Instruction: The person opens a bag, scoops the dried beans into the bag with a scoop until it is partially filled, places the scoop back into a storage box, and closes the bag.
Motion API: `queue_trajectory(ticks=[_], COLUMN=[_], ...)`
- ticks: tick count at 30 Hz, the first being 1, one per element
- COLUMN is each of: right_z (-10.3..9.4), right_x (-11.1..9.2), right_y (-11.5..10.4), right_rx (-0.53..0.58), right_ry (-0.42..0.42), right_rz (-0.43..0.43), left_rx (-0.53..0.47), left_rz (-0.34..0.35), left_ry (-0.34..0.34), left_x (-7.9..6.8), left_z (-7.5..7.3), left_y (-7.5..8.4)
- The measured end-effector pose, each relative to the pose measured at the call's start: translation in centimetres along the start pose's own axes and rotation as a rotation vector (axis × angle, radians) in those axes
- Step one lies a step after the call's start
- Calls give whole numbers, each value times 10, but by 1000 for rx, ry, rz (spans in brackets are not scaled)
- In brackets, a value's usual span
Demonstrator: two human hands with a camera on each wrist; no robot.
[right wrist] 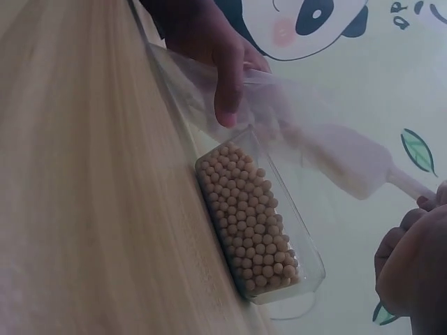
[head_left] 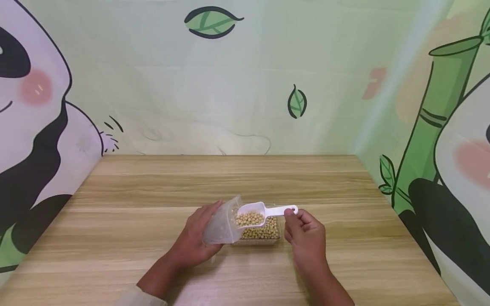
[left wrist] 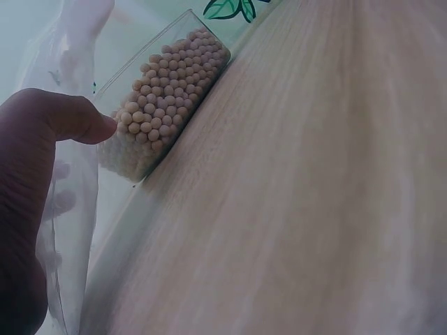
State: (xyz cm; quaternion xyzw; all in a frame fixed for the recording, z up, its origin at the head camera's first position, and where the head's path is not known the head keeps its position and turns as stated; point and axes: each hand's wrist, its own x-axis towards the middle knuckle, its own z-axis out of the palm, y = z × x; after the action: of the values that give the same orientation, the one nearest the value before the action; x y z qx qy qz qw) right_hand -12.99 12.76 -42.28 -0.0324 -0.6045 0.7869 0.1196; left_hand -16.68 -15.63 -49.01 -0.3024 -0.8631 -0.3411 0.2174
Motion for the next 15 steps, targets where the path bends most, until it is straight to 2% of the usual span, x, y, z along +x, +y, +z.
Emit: queue_trajectory(ticks=[6,15], right_z=[1,1], right_x=[-5,-6], right_y=[1,-1], right_rx=[-105,-57], right_ry=[4,14], right_rz=[-108,-187], left_rx=[5,4], left_rz=[10,-22], left_ry=[-2,-18], left_x=[0,0], left_z=[0,-1], left_y=[0,2])
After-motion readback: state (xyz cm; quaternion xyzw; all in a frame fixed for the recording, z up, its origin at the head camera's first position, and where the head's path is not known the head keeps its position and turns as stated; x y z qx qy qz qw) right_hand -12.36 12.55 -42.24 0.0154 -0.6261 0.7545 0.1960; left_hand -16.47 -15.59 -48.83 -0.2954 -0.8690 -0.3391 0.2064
